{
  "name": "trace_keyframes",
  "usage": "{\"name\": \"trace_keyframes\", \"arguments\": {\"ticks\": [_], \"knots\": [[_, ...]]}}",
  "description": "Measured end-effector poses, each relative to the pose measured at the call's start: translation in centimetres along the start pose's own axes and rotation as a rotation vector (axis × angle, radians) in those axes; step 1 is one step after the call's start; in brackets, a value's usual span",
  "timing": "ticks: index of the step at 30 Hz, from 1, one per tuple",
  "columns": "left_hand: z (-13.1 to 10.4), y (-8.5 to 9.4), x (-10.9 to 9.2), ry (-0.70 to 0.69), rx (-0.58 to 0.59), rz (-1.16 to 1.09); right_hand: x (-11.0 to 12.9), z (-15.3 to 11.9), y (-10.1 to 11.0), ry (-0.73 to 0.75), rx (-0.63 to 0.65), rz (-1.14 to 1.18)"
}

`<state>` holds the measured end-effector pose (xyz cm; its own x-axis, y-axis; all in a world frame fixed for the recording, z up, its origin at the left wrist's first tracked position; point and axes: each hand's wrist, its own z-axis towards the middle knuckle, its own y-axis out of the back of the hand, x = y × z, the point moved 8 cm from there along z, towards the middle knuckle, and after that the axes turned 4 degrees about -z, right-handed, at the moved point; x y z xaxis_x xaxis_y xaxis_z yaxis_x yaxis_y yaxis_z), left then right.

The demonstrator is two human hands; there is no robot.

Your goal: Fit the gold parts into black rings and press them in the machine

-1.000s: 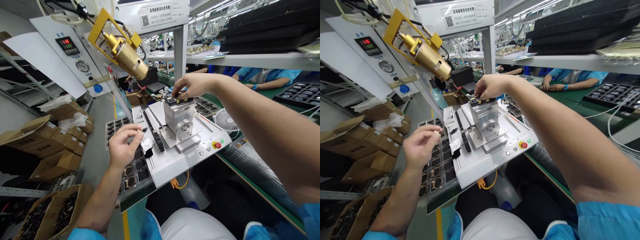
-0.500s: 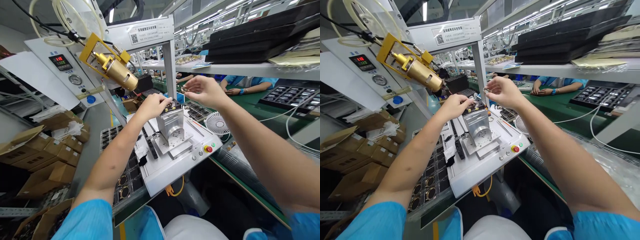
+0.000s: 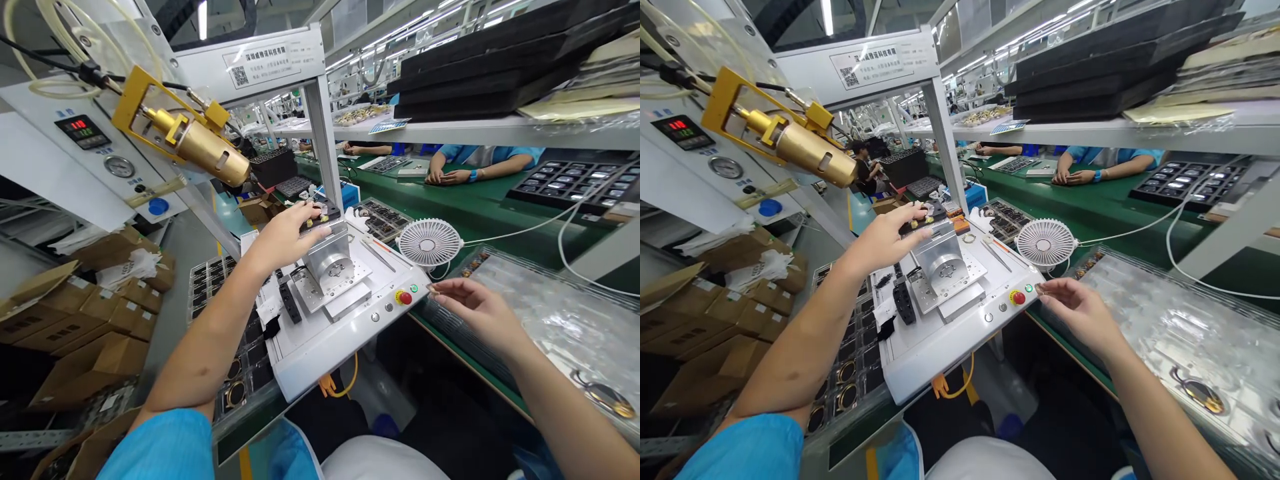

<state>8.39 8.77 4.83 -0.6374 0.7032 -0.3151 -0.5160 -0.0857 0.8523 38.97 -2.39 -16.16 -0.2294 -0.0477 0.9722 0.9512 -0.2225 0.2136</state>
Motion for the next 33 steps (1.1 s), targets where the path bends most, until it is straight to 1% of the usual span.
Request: {"name": "trace_keyframes", "arguments": {"ticks": [2,5,7,9,10,11,12,13,15,16,17,18,19,20,22,23,24,25,27,29,31,33], "knots": [[-0.2,-0.3,-0.1,0.014,0.011,0.022,-1.8,-0.3,-0.5,-0.042,0.035,-0.004],[-0.2,-0.1,0.0,0.013,0.03,0.015,-4.2,-0.3,-1.8,-0.09,0.111,-0.056],[-0.3,0.1,0.1,0.005,0.057,-0.029,-5.6,0.0,-2.9,-0.13,0.174,-0.189],[-1.0,0.4,0.1,-0.003,0.037,-0.085,-6.5,0.1,-4.1,-0.138,0.244,-0.377],[-1.9,0.6,-0.1,-0.015,-0.013,-0.114,-6.7,0.1,-4.7,-0.125,0.272,-0.465],[-3.1,0.6,-0.5,-0.033,-0.087,-0.147,-6.8,0.1,-5.2,-0.108,0.29,-0.537],[-4.9,0.5,-1.0,-0.063,-0.187,-0.187,-6.9,0.0,-5.7,-0.093,0.299,-0.591],[-6.9,-0.1,-1.5,-0.096,-0.283,-0.244,-7.0,-0.2,-6.1,-0.081,0.301,-0.628],[-11.8,-2.3,-2.5,-0.153,-0.426,-0.425,-7.2,-0.5,-6.5,-0.066,0.292,-0.67],[-14.1,-4.2,-2.8,-0.137,-0.443,-0.52,-7.3,-0.6,-6.6,-0.059,0.283,-0.675],[-16.1,-6.6,-2.6,-0.05,-0.419,-0.614,-7.4,-0.6,-6.6,-0.05,0.274,-0.672],[-17.9,-9.1,-2.2,0.068,-0.389,-0.703,-7.4,-0.5,-6.6,-0.043,0.263,-0.667],[-19.5,-11.7,-1.7,0.221,-0.347,-0.789,-7.4,-0.4,-6.3,-0.04,0.249,-0.659],[-20.9,-14.3,-1.5,0.346,-0.289,-0.868,-7.3,-0.2,-6.1,-0.041,0.236,-0.651],[-22.7,-18.8,-2.0,0.536,-0.131,-1.012,-7.0,-0.1,-5.5,-0.051,0.222,-0.623],[-23.2,-20.5,-2.4,0.606,-0.072,-1.085,-6.7,-0.4,-5.4,-0.057,0.222,-0.588],[-23.6,-21.9,-2.9,0.661,-0.032,-1.16,-6.3,-0.8,-5.4,-0.061,0.23,-0.523],[-23.7,-23.0,-3.3,0.705,-0.018,-1.236,-5.9,-1.6,-5.8,-0.061,0.251,-0.429],[-23.6,-24.5,-4.0,0.757,-0.042,-1.394,-4.8,-3.8,-7.2,-0.026,0.308,-0.186],[-23.4,-25.8,-4.6,0.778,-0.068,-1.535,-3.7,-6.5,-9.2,0.055,0.347,0.032],[-23.2,-27.0,-5.0,0.797,-0.046,-1.643,-3.3,-8.8,-10.7,0.12,0.325,0.143],[-23.1,-28.0,-5.3,0.819,0.008,-1.71,-3.7,-10.2,-11.4,0.139,0.251,0.173]]}}
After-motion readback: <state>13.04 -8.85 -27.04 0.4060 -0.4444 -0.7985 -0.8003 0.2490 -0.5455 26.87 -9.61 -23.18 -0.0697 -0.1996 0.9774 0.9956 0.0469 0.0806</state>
